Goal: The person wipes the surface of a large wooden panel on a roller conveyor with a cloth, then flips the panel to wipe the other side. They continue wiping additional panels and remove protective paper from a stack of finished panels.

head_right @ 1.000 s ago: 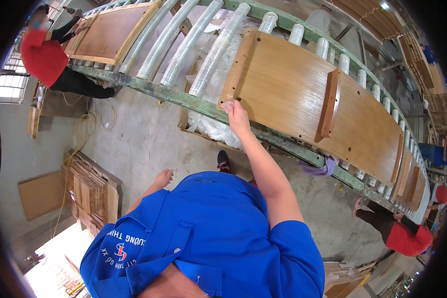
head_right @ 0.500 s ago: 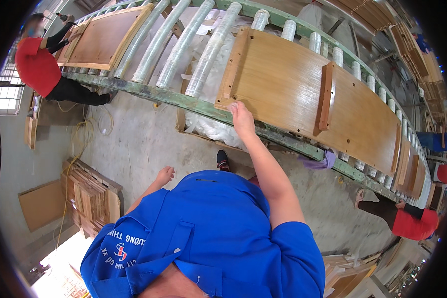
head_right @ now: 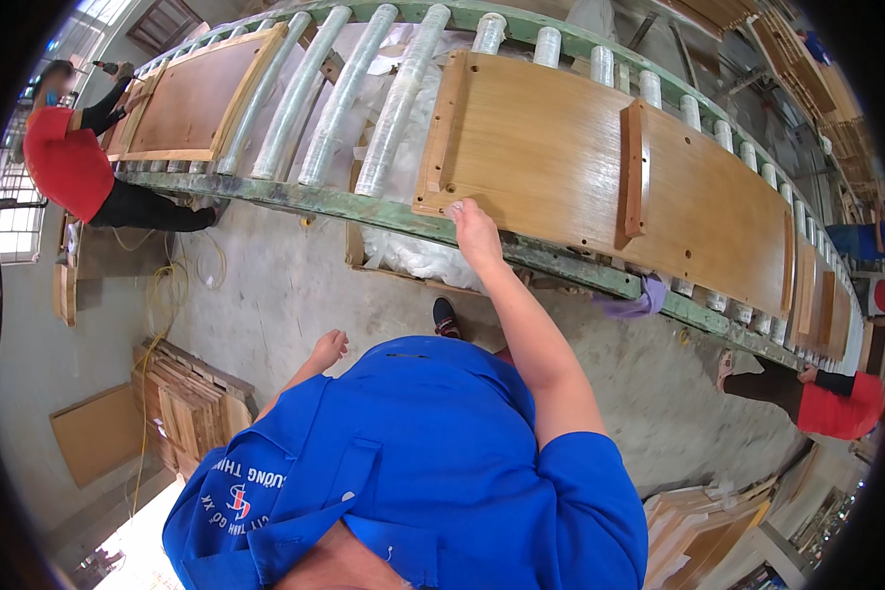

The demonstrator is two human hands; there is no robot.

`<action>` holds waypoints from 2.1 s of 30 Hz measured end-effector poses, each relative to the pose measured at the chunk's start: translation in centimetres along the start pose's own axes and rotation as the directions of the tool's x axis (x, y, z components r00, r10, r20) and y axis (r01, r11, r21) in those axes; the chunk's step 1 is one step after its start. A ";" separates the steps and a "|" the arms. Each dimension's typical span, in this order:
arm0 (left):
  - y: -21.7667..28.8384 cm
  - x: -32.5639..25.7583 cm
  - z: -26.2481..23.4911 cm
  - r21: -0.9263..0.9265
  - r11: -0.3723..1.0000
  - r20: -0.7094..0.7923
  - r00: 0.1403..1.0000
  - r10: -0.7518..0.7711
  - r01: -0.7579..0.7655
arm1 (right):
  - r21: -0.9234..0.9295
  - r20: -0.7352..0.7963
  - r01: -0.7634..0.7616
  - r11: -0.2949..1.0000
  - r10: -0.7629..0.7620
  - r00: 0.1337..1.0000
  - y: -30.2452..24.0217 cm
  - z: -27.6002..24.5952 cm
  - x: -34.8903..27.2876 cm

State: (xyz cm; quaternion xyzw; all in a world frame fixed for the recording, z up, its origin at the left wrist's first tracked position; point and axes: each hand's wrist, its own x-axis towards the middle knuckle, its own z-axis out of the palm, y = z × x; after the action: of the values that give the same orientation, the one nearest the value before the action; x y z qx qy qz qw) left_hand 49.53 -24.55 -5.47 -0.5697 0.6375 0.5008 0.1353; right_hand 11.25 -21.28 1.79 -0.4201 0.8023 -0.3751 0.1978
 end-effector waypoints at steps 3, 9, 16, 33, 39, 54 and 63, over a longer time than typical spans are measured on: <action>0.2 0.0 -0.2 0.033 0.999 0.006 1.000 0.000 0.000 | -0.014 -0.012 0.005 1.000 -0.005 1.000 0.5 -0.1 0.0; 0.6 0.1 0.2 0.043 0.997 -0.015 0.998 0.064 -0.064 | -0.006 -0.043 -0.010 1.000 0.010 0.999 1.5 -1.5 -0.8; 2.9 1.2 0.2 0.148 0.986 0.032 0.996 0.079 -0.082 | 0.064 -0.127 -0.098 0.993 0.106 0.986 4.4 -4.8 -2.4; 9.8 3.1 4.4 0.258 0.949 0.144 0.978 0.149 -0.182 | 0.019 -0.421 -0.267 0.964 0.249 0.872 13.0 -15.4 -7.3; 9.9 3.0 5.1 0.275 0.942 0.132 0.978 0.159 -0.190 | 0.022 -0.380 -0.280 0.960 0.267 0.885 12.6 -16.2 -7.3; 12.7 1.9 8.0 0.284 0.939 0.141 0.977 0.160 -0.195 | 0.006 -0.430 -0.213 0.977 0.195 0.882 15.7 -19.1 -8.0; 16.0 1.4 11.3 0.328 0.922 0.161 0.974 0.159 -0.205 | 0.035 -0.483 -0.299 0.954 0.278 0.830 20.3 -24.7 -9.5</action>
State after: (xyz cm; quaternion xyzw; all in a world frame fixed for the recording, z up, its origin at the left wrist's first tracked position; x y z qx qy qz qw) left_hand 30.80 -18.87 -4.00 -0.4415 0.7546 0.4292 0.2266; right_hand -9.59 4.72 2.02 -0.1915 0.8880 -0.4166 0.0368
